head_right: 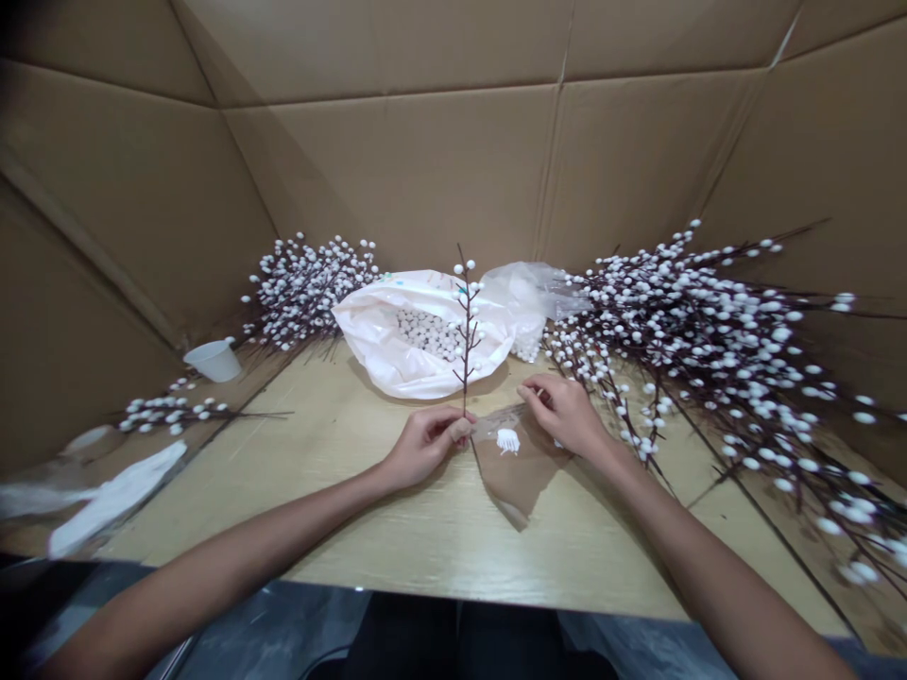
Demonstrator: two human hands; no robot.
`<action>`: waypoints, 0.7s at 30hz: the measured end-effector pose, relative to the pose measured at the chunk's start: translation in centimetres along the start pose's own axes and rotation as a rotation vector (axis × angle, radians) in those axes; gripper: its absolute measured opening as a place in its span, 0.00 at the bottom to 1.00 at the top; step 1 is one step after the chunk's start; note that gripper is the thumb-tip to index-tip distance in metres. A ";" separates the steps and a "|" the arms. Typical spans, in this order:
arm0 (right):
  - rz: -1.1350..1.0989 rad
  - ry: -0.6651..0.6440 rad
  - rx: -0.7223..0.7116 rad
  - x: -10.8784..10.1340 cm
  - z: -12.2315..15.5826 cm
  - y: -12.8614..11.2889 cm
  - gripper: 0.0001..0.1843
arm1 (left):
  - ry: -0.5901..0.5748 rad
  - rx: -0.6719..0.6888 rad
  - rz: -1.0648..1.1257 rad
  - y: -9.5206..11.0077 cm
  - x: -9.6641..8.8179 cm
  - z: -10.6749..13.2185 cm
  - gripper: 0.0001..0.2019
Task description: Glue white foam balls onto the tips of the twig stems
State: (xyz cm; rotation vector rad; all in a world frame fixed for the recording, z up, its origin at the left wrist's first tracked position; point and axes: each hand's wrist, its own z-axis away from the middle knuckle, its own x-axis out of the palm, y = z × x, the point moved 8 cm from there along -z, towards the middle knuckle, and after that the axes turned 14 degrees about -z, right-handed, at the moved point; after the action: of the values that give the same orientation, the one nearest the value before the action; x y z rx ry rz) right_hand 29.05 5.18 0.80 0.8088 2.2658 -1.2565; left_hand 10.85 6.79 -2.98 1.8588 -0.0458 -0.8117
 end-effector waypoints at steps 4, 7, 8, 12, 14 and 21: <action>-0.008 -0.003 0.015 0.0 0.0 0.1 0.16 | -0.002 0.003 -0.002 -0.2 0.1 0.0 0.14; -0.016 -0.014 0.019 0.1 0.0 0.2 0.17 | -0.004 0.010 0.013 0.0 0.0 -0.1 0.14; -0.023 -0.019 0.019 0.1 0.0 0.2 0.17 | -0.008 0.012 0.018 0.0 0.1 -0.1 0.14; -0.056 -0.027 0.035 0.2 0.0 0.4 0.17 | -0.016 0.028 0.012 0.3 0.0 0.0 0.13; -0.066 -0.027 0.041 0.3 0.1 0.5 0.17 | -0.010 0.031 0.017 0.3 0.0 0.0 0.13; -0.064 -0.027 0.029 0.5 0.1 0.7 0.16 | -0.009 0.060 -0.010 0.5 -0.1 0.1 0.14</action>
State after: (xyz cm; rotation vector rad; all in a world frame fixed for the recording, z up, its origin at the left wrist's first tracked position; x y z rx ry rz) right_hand 29.15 5.55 -0.01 0.7307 2.2736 -1.3241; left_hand 10.90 6.49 -2.54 1.9129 -0.0677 -0.8339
